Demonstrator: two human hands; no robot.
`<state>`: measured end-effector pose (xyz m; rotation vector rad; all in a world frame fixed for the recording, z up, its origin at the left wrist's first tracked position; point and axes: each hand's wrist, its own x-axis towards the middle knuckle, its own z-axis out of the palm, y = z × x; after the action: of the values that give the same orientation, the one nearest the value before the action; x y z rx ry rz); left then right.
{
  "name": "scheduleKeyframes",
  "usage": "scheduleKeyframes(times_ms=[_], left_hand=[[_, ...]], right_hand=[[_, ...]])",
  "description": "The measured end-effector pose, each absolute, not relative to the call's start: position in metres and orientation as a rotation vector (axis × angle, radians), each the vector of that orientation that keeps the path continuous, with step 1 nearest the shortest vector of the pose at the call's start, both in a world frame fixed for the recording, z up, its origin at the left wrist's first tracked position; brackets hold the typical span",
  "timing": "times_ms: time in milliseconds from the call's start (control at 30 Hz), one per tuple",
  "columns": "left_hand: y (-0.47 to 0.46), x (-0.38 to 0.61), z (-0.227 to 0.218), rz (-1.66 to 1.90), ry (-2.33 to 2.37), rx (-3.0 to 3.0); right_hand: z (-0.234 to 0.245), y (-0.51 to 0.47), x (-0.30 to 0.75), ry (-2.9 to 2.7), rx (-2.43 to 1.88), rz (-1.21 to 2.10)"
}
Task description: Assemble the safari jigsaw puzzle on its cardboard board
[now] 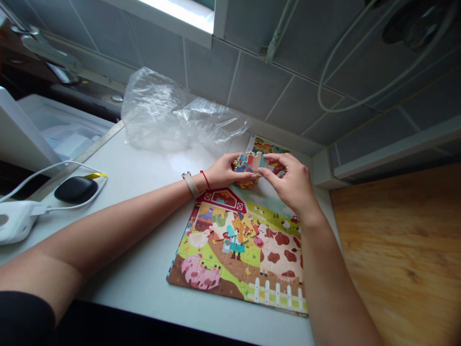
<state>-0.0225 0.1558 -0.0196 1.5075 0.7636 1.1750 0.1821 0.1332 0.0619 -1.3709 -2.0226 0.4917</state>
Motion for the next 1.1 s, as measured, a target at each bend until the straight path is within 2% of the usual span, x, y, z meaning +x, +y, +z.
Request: scheduleKeyframes(times_ms=[167, 300, 500, 600, 733, 1100], left_hand=[[0.157, -0.023, -0.019, 1.132, 0.745, 1.473], [0.157, -0.022, -0.018, 1.116, 0.723, 1.411], [0.158, -0.021, -0.018, 1.148, 0.739, 1.379], [0.158, -0.022, -0.017, 1.145, 0.745, 1.410], [0.156, -0.024, -0.016, 1.074, 0.762, 1.502], [0.154, -0.025, -0.018, 1.032, 0.747, 1.496]], right_hand=[[0.054, 0.141, 0.185, -1.893, -1.396, 0.551], [0.066, 0.145, 0.202, -1.740, -1.377, 0.663], [0.083, 0.139, 0.233, -2.336, -1.414, 1.286], [0.075, 0.140, 0.228, -2.430, -1.541, 1.082], [0.064, 0.140, 0.203, -2.122, -1.511, 0.711], [0.051, 0.142, 0.182, -1.788, -1.310, 0.703]])
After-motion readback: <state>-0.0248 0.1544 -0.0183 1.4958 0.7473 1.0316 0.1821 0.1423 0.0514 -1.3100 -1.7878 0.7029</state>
